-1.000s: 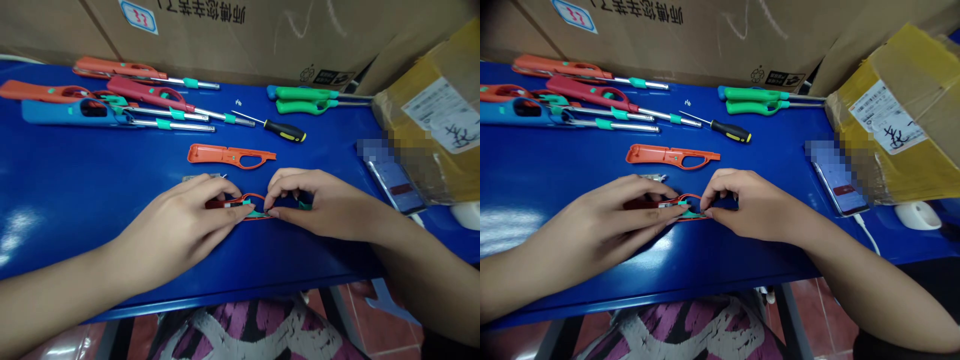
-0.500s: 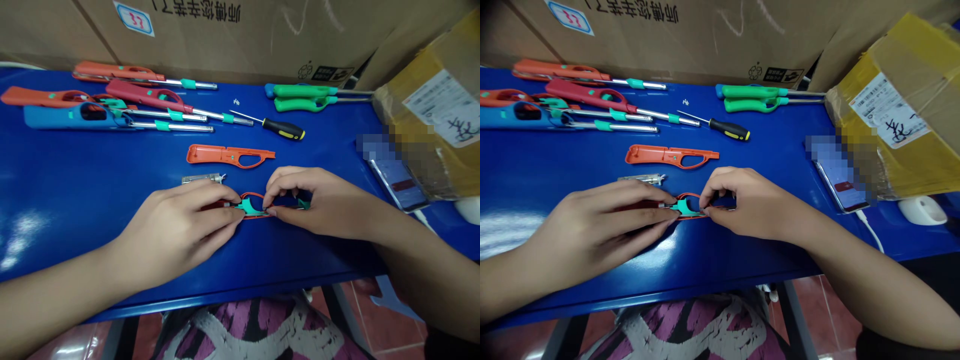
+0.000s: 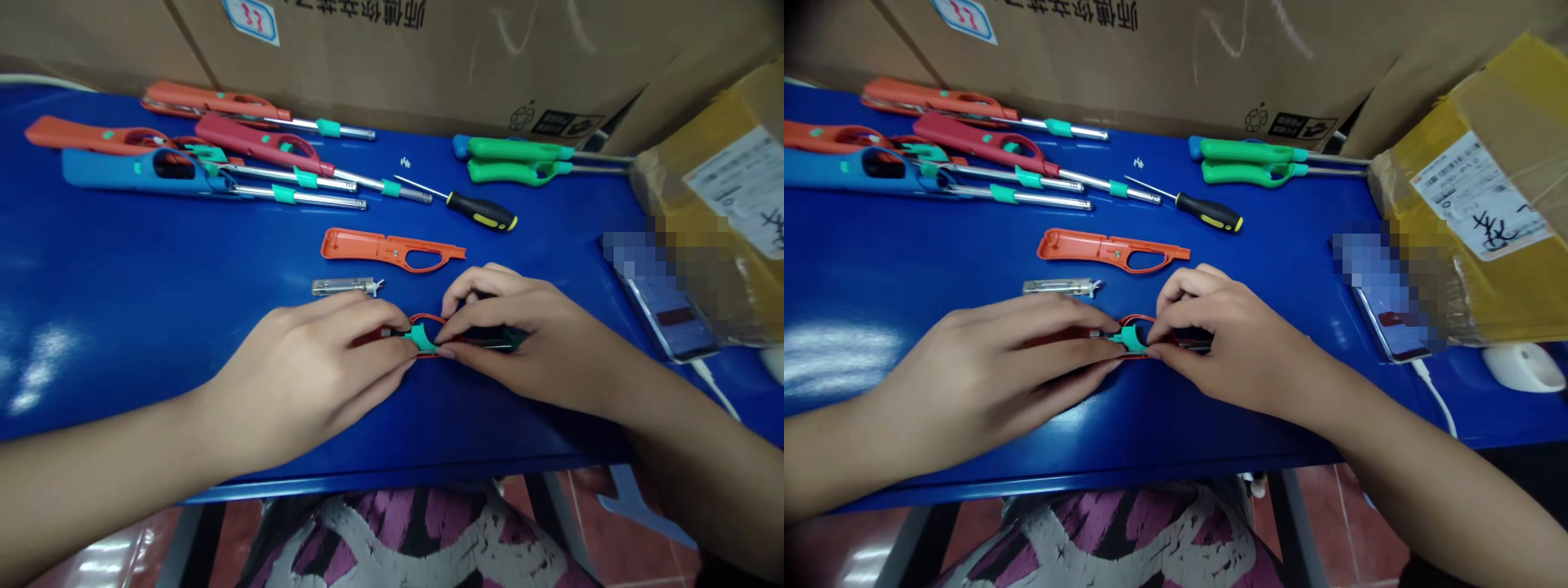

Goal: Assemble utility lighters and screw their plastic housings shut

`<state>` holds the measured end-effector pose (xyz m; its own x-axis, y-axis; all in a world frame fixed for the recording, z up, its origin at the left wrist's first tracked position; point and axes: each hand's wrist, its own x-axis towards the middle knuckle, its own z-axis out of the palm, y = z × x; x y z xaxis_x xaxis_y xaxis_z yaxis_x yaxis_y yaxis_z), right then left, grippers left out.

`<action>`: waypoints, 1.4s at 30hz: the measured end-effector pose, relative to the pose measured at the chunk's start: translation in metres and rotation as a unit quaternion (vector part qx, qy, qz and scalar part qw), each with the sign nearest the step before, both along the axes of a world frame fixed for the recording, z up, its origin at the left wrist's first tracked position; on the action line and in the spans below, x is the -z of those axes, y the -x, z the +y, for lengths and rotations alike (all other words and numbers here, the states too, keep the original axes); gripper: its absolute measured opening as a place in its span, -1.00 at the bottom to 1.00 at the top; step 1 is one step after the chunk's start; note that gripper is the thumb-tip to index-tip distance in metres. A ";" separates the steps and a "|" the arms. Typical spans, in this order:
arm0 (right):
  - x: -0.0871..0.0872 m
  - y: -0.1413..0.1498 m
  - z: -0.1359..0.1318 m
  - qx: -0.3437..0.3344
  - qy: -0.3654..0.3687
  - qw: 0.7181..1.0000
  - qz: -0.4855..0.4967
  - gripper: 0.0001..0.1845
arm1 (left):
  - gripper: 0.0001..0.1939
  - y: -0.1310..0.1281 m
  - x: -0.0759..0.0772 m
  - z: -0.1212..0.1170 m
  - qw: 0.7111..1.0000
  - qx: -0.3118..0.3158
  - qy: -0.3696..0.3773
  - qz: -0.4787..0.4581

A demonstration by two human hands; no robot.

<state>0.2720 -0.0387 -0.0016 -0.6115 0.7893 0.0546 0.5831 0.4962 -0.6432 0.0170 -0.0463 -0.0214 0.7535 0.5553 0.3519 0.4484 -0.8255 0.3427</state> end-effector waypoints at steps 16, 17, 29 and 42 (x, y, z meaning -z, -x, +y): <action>-0.001 0.002 -0.002 0.018 0.061 0.998 -0.023 -0.92 | -0.84 -0.002 0.007 -0.005 0.997 -0.028 0.053 -0.055; -0.001 0.002 -0.002 0.016 0.056 0.998 -0.025 -0.93 | -0.84 -0.002 0.006 -0.005 0.997 -0.027 0.045 -0.050; -0.003 0.000 -0.007 -0.039 -0.045 0.998 -0.033 -0.89 | -0.87 -0.007 0.005 -0.002 0.998 -0.044 0.021 -0.033; -0.005 -0.005 -0.007 -0.080 -0.099 0.986 -0.107 -0.82 | -0.89 -0.006 0.007 -0.001 0.998 -0.025 0.024 -0.049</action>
<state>0.2771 -0.0459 0.0038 -0.7414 0.6688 0.0540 0.5990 0.6960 -0.3959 0.0233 -0.0471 -0.0284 0.6881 0.6093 0.3939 0.4507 -0.7844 0.4260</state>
